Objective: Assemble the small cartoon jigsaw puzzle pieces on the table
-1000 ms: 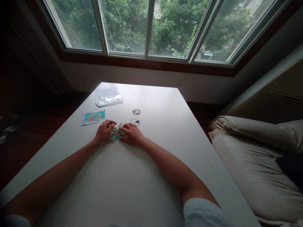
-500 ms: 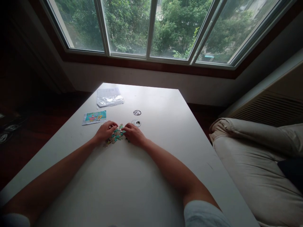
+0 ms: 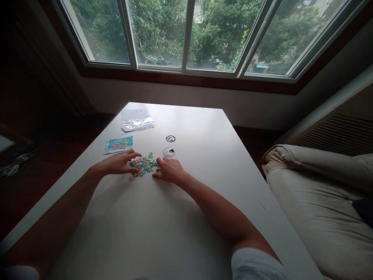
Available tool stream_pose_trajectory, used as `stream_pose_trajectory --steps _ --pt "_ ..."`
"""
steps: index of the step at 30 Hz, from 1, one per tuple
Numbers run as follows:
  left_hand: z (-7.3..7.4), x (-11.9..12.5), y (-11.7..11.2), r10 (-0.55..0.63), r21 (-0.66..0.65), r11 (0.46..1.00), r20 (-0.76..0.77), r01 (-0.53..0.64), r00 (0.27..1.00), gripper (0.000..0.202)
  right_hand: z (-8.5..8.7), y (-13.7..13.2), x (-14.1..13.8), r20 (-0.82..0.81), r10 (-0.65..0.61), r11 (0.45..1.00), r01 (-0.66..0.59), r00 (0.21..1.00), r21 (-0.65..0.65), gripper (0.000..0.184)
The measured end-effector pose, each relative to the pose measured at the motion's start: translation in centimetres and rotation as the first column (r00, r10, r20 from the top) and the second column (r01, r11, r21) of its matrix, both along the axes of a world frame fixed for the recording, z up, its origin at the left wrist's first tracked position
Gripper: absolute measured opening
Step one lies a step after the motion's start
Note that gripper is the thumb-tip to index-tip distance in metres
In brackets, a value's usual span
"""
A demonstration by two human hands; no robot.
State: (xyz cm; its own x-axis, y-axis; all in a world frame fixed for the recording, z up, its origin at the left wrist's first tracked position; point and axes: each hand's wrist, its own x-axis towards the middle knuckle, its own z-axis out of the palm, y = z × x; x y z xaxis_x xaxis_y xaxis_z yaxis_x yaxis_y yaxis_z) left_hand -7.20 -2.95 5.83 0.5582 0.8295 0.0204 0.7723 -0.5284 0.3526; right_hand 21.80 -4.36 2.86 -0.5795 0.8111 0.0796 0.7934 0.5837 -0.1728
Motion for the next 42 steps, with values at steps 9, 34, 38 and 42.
stream_pose_trajectory --steps 9,34,38,42 --pt "-0.3 1.6 -1.4 -0.015 -0.037 0.999 -0.009 0.014 1.0 0.063 0.0 0.0 -1.1 -0.003 -0.012 1.0 0.012 1.0 0.008 0.015" --pt "0.6 3.6 -1.9 0.004 -0.054 0.998 -0.275 -0.02 0.961 0.03 -3.4 2.5 -1.0 -0.473 0.102 0.995 -0.084 0.875 0.058 0.015" --pt "0.5 3.5 -1.7 -0.012 -0.064 0.998 -0.236 -0.003 0.972 0.028 -3.7 2.7 -0.9 -0.565 0.138 0.99 -0.133 0.813 0.049 0.016" --pt "0.3 3.4 -1.3 -0.003 -0.037 0.999 -0.227 -0.006 0.974 0.02 -3.8 2.7 -0.9 -0.605 0.177 0.982 -0.18 0.777 0.056 0.019"
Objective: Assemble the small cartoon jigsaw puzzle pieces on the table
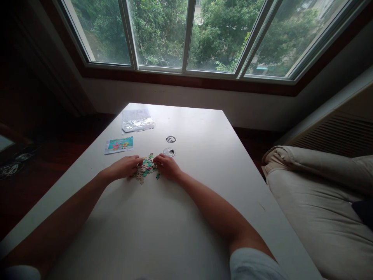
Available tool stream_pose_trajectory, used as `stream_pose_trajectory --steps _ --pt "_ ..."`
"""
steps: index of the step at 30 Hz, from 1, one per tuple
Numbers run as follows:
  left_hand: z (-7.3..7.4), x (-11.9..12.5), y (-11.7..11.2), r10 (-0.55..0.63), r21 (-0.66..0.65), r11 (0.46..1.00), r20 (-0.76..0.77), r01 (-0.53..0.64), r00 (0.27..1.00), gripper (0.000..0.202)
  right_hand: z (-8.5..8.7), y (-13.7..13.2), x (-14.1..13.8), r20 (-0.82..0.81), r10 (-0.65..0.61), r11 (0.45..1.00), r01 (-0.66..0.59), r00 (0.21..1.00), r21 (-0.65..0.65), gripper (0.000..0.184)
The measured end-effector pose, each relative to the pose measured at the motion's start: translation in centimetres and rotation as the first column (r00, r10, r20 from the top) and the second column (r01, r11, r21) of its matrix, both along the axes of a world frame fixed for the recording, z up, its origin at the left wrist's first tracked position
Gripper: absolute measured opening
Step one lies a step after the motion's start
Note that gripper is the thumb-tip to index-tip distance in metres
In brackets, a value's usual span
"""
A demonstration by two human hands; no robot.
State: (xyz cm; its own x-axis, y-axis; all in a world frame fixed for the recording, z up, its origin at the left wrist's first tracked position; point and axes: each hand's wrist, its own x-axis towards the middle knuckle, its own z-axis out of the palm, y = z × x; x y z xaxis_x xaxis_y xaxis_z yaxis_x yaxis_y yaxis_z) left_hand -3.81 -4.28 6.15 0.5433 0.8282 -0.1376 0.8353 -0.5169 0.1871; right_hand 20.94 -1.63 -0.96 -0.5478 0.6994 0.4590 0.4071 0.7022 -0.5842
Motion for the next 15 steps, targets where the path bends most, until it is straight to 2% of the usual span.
stream_pose_trajectory --steps 4,9,15 --pt "0.6 -0.2 0.2 -0.019 0.028 0.999 0.058 0.018 0.998 0.012 0.2 -0.2 0.0 -0.007 0.011 1.0 -0.011 1.0 0.021 0.015" --pt "1.9 -0.4 0.2 -0.014 0.067 0.998 0.138 0.005 0.99 0.015 0.4 -0.3 0.1 -0.021 0.0 0.999 0.0 1.0 0.036 0.014" --pt "1.7 -0.8 0.3 -0.01 0.043 0.999 0.217 0.001 0.976 0.023 0.5 -0.3 0.2 -0.021 0.004 0.999 -0.003 1.0 0.039 0.014"
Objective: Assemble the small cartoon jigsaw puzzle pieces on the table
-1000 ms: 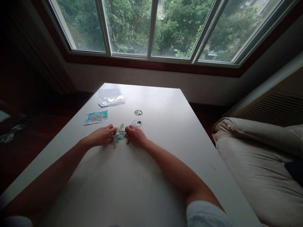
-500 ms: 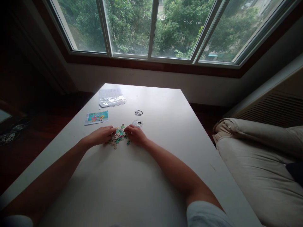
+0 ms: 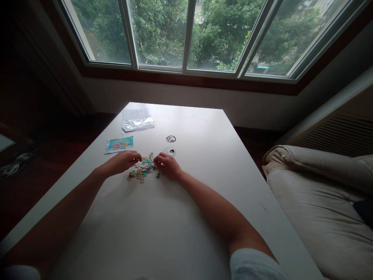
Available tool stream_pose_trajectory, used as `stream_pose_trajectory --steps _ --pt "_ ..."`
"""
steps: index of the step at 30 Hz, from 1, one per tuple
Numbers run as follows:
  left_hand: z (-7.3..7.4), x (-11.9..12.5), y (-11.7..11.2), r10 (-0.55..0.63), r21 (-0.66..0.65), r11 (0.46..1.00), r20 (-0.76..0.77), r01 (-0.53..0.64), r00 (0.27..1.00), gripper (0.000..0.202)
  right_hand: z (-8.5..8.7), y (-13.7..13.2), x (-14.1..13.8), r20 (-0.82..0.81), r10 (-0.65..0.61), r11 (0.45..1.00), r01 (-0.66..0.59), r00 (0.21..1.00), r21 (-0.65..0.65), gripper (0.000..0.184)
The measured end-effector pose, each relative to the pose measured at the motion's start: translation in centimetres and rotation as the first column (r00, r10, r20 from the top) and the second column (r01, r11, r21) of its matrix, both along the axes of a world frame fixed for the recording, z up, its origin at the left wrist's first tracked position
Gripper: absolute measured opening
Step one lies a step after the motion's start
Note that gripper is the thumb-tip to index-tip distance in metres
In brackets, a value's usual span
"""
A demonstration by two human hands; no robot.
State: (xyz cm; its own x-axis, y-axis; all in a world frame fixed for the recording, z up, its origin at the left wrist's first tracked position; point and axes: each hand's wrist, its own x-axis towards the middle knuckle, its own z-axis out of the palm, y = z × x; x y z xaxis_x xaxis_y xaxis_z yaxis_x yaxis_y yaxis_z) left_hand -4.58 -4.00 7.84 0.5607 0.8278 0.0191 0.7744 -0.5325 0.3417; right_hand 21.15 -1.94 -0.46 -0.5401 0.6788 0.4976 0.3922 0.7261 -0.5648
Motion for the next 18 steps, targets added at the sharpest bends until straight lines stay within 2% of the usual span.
stream_pose_trajectory --steps 5,10,14,18 --pt "-0.4 0.1 -0.1 0.017 -0.026 1.0 -0.024 -0.018 1.0 0.024 0.3 -0.1 0.1 -0.001 -0.004 1.0 0.004 1.0 -0.012 0.015" --pt "0.2 0.2 -0.1 0.028 -0.02 0.999 -0.079 -0.029 0.996 0.021 0.5 -0.1 0.1 0.006 -0.014 1.0 0.014 1.0 -0.027 0.016" --pt "0.8 -0.4 -0.3 0.041 -0.058 0.997 -0.201 -0.054 0.979 0.019 0.4 -0.1 0.1 0.009 -0.01 1.0 0.01 1.0 -0.024 0.016" --pt "1.3 -0.7 -1.3 0.001 -0.171 0.983 -0.334 -0.062 0.942 0.026 0.2 0.0 0.0 -0.002 -0.006 1.0 0.006 1.0 -0.02 0.016"
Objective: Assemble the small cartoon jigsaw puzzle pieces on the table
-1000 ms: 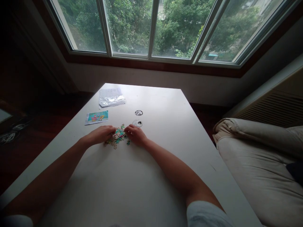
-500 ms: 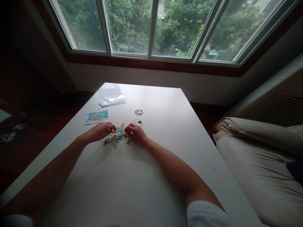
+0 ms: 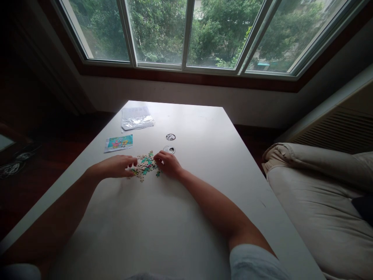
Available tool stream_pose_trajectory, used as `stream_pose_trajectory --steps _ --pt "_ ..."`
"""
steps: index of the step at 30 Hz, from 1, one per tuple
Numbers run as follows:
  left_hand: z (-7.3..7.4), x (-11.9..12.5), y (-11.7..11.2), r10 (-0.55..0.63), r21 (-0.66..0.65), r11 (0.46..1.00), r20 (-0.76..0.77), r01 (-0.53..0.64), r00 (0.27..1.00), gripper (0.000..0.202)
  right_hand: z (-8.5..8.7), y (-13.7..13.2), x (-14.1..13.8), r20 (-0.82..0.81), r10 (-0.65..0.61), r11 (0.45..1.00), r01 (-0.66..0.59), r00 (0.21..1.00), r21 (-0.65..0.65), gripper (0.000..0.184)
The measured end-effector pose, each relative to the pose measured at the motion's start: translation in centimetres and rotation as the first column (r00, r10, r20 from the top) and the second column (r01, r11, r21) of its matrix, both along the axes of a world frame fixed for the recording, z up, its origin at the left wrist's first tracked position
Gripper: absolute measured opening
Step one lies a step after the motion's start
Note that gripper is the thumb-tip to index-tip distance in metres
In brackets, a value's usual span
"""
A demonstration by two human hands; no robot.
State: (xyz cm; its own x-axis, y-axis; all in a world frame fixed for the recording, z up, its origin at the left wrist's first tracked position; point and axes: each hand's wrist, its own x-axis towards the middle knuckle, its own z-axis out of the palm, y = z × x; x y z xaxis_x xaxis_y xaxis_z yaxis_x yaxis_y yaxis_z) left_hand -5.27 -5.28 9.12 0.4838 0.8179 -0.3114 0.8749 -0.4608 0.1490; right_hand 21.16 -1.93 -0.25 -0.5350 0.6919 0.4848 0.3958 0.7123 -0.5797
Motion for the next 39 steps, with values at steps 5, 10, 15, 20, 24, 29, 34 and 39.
stream_pose_trajectory --steps 5,10,15,20,24,29,34,39 --pt "-0.3 1.2 -1.2 0.003 -0.018 1.0 -0.075 -0.005 0.997 0.04 -0.4 0.2 0.0 0.008 -0.004 1.0 0.004 1.0 0.005 0.016" --pt "-1.1 2.0 -1.1 -0.026 -0.002 1.0 -0.053 0.026 0.998 0.019 -0.6 0.3 0.0 0.017 -0.007 1.0 0.007 1.0 0.003 0.015" --pt "-1.2 1.9 -0.9 -0.054 0.004 0.998 -0.032 0.055 0.998 0.014 -0.5 0.2 0.0 0.008 -0.006 1.0 0.006 1.0 0.004 0.016" --pt "-0.6 2.0 -0.8 -0.054 -0.002 0.999 -0.025 0.054 0.998 0.013 -0.4 0.2 0.0 0.02 -0.01 1.0 0.01 1.0 -0.008 0.016" --pt "-0.2 2.2 -0.7 -0.046 -0.006 0.999 -0.001 0.046 0.999 0.009 -0.4 0.2 0.0 0.016 -0.009 1.0 0.009 1.0 -0.008 0.016" --pt "-0.9 2.6 -0.6 -0.002 0.087 0.996 0.052 -0.002 0.999 0.02 -0.2 0.0 0.0 0.009 -0.008 1.0 0.008 1.0 -0.012 0.016" --pt "-2.1 4.0 -1.1 -0.002 0.148 0.989 0.076 -0.009 0.997 0.044 -0.2 0.0 0.1 0.007 -0.013 1.0 0.013 1.0 -0.008 0.016" --pt "-2.9 5.0 -1.4 -0.012 0.2 0.98 0.039 0.004 0.999 0.031 -0.2 0.1 0.0 0.009 -0.017 1.0 0.017 1.0 -0.002 0.015"
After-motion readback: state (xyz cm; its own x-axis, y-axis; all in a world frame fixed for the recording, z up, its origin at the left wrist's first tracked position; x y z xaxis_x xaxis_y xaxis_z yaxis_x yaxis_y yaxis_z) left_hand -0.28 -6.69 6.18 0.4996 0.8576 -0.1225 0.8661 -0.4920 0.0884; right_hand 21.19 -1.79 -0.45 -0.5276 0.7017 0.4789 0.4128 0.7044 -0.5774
